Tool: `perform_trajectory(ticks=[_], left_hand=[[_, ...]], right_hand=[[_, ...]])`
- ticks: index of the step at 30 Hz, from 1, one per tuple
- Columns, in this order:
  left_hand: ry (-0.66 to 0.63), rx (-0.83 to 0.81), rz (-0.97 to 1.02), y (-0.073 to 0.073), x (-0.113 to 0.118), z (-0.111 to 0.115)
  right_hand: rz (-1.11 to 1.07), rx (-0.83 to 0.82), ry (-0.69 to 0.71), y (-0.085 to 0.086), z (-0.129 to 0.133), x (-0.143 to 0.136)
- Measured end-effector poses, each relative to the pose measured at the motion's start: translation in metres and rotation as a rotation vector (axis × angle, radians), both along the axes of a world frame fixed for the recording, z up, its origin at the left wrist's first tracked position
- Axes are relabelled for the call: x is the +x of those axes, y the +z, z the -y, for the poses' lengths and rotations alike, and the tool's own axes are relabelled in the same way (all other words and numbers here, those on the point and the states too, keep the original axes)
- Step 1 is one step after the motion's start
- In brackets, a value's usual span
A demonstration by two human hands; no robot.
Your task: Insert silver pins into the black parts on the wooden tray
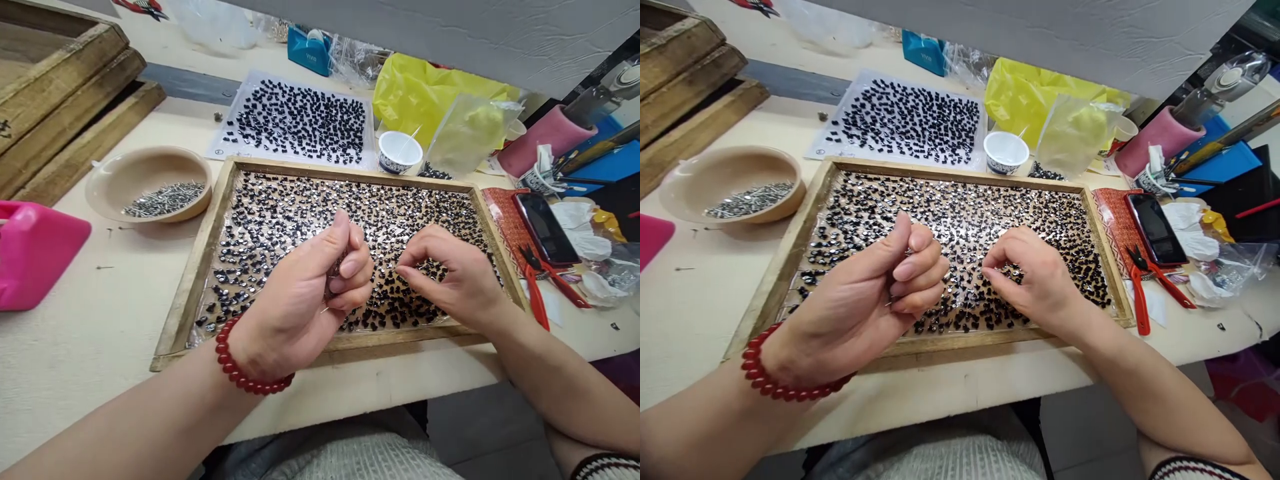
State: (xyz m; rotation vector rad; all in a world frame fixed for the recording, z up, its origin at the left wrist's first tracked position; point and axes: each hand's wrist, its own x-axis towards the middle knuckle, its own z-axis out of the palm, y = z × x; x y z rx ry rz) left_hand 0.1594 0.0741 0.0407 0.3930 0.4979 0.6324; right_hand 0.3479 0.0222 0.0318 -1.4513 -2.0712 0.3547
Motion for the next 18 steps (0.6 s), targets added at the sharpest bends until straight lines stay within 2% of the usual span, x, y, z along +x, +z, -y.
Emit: perform_trajectory(ticks=[3,6,13,18], left_hand=[[0.097,-0.153,-0.026,0.007,0.000,0.000],[0.206,-0.245,-0.019,0.009,-0.005,-0.001],[0.181,-0.257,0.050,0.006,-0.012,0.008],[0.297,-0.421,0.268,0.015,-0.019,0.006]], right_hand=[[0.097,-0.038,0.024,-0.010,0.002,0.003],[0.162,-0.032,-0.011,-0.022,0.007,0.003],[0.301,0.059,-0.043,-0.035,0.011,0.001],[0.349,0.092,-0.045,-0.035,0.011,0.001]])
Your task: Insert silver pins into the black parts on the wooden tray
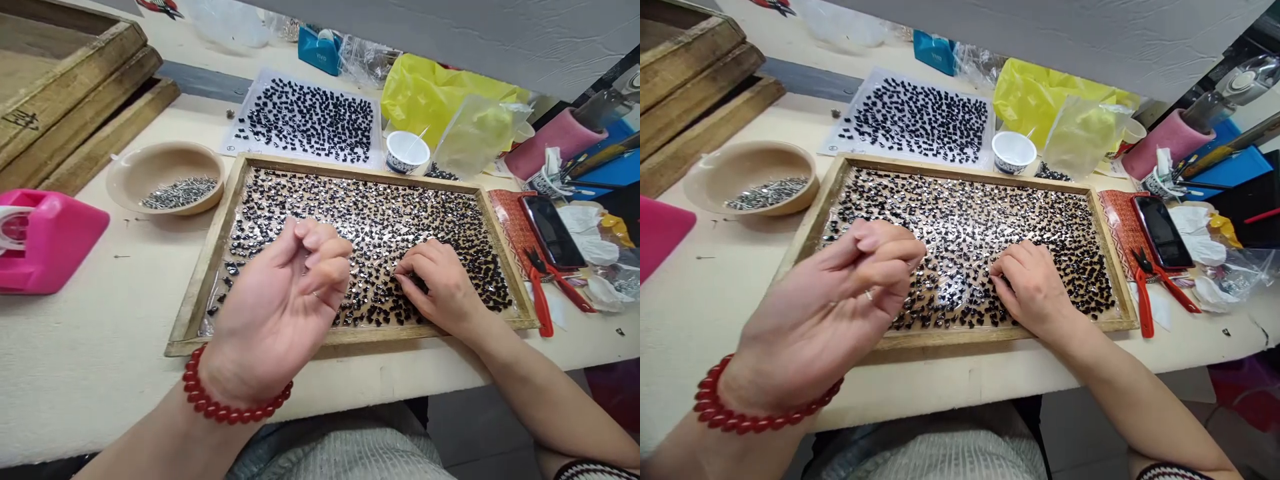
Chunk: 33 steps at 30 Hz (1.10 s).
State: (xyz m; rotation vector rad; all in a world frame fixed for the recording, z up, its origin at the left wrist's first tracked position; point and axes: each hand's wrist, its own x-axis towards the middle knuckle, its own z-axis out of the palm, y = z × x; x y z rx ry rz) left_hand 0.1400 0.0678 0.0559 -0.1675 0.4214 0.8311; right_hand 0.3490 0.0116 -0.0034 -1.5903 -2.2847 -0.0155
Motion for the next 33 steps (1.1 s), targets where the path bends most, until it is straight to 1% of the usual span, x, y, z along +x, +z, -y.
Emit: perform_trajectory(ticks=[2,4,8,10,15,22,28,30,33], left_hand=[[0.019,-0.013,0.085,0.002,-0.005,-0.001],[-0.003,0.024,0.087,0.001,-0.008,-0.001],[-0.114,0.092,-0.107,-0.007,-0.005,0.003],[-0.142,0.103,-0.159,-0.010,-0.002,0.005],[-0.134,0.096,-0.162,-0.011,0.004,0.009],[-0.165,0.088,-0.192,-0.013,0.006,0.013],[-0.163,0.107,-0.197,-0.015,0.010,0.014],[-0.160,0.115,-0.213,-0.017,0.012,0.015],[-0.159,0.159,-0.242,-0.020,0.013,0.017]], right_hand=[[0.003,0.000,0.002,0.000,0.000,0.000],[-0.001,-0.011,0.004,0.000,-0.001,0.001],[0.005,-0.027,0.002,0.000,-0.001,0.000],[0.013,-0.028,0.005,-0.001,-0.001,0.000],[0.027,-0.033,0.004,-0.001,-0.001,0.000],[0.042,-0.025,0.000,0.002,0.000,-0.002],[0.048,0.006,0.008,-0.002,0.000,0.003],[0.029,0.037,0.007,0.002,0.001,0.005],[-0.084,0.091,0.014,0.019,0.007,0.000]])
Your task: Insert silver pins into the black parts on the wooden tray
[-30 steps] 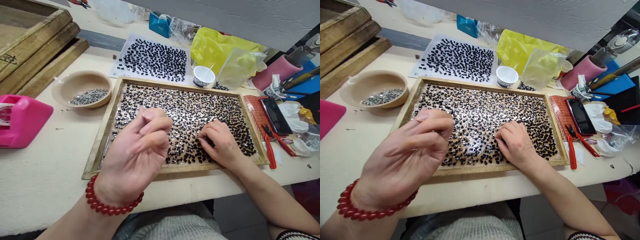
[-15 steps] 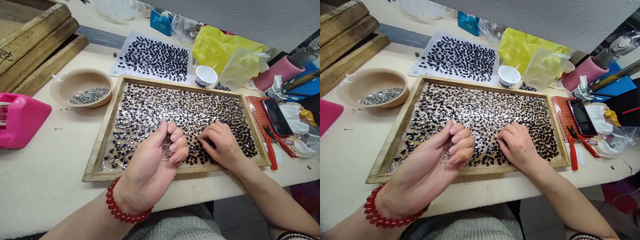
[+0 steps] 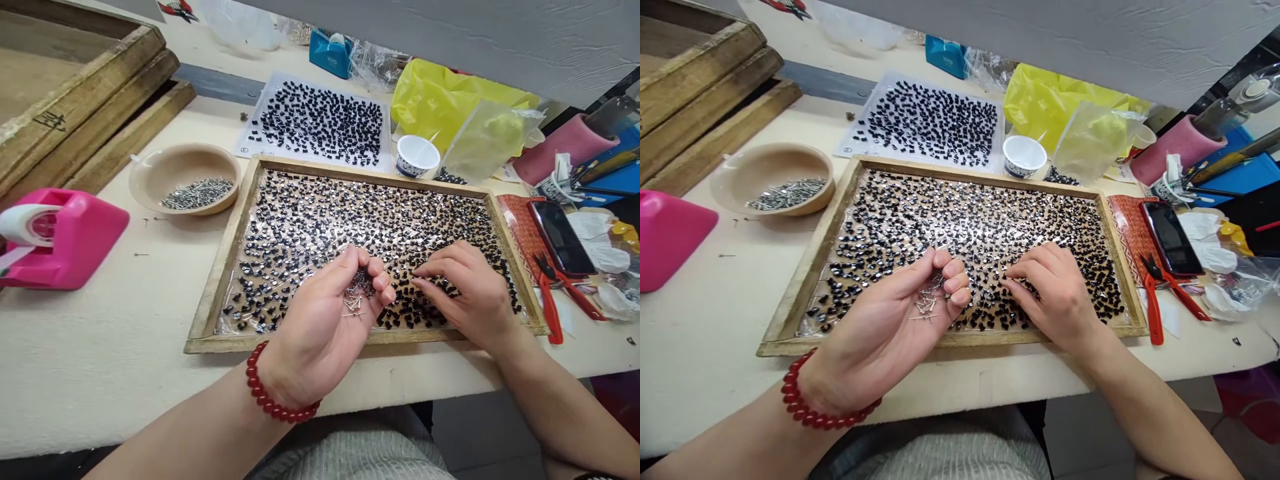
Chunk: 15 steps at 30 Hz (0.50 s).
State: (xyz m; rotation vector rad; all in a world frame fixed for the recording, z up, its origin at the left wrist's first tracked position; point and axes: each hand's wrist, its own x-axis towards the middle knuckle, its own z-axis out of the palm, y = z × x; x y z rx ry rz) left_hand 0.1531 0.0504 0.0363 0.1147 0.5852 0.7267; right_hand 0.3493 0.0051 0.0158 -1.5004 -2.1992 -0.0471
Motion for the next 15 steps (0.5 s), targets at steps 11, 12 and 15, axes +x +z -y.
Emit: perform_trajectory(ticks=[11,12,15], left_hand=[[-0.068,-0.038,-0.017,-0.005,0.002,0.005],[-0.087,-0.064,-0.005,-0.004,0.002,0.005],[-0.129,-0.089,0.034,-0.003,0.001,0.006]], right_hand=[[0.025,0.014,0.161,0.031,0.013,-0.067],[0.045,0.015,0.156,0.029,0.012,-0.069],[0.092,-0.020,0.174,0.029,0.011,-0.073]])
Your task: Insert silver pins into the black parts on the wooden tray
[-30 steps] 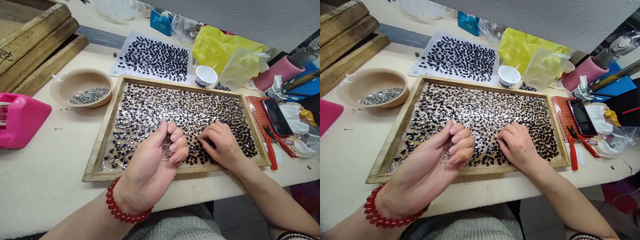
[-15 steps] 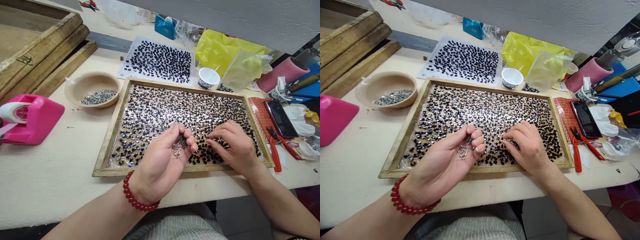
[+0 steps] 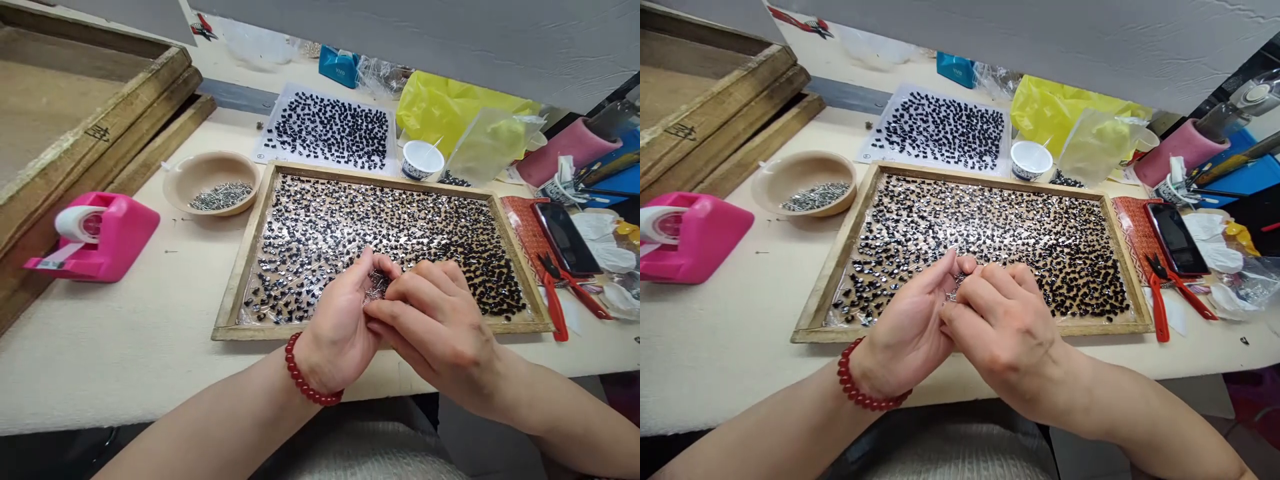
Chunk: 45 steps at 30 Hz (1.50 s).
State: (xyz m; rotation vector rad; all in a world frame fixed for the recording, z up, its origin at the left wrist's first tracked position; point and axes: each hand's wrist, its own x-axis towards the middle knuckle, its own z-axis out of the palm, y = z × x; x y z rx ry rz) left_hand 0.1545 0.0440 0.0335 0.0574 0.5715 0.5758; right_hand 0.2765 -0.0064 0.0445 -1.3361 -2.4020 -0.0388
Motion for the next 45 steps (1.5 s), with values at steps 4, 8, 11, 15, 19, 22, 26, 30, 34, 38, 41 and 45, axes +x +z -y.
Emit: perform_trajectory(ticks=[4,8,11,15,19,22,26,30,34,38,41,45], left_hand=[[0.016,-0.009,0.011,-0.004,0.003,0.004],[0.010,-0.018,0.069,-0.009,0.006,0.009],[-0.038,0.030,0.135,-0.010,0.006,0.013],[-0.087,0.153,0.144,-0.008,0.005,0.019],[-0.193,0.298,0.089,-0.006,0.005,0.021],[-0.286,0.354,0.051,-0.007,0.006,0.022],[-0.303,0.392,0.003,-0.009,0.008,0.024],[-0.293,0.410,-0.052,-0.009,0.007,0.026],[-0.310,0.475,-0.078,-0.010,0.007,0.026],[-0.373,0.419,-0.063,-0.011,0.006,0.028],[-0.430,0.368,-0.037,-0.011,0.006,0.031],[-0.472,0.339,-0.009,-0.012,0.006,0.034]], right_hand=[[-0.009,-0.019,0.001,0.004,0.002,-0.003],[-0.032,-0.033,-0.024,0.006,0.006,-0.003],[-0.192,-0.039,-0.095,0.006,0.011,0.002],[-0.540,-0.086,-0.263,0.001,0.018,0.015],[-0.809,-0.125,-0.367,-0.011,0.024,0.025],[-0.968,-0.154,-0.382,-0.018,0.027,0.028],[-1.111,-0.220,-0.348,-0.023,0.032,0.029],[-1.057,-0.225,-0.361,-0.024,0.039,0.035],[-1.010,-0.262,-0.376,-0.025,0.047,0.038],[-1.013,-0.258,-0.393,-0.030,0.047,0.044],[-0.744,-0.100,-0.473,-0.037,0.039,0.054],[-0.380,-0.051,-0.494,-0.047,0.024,0.064]])
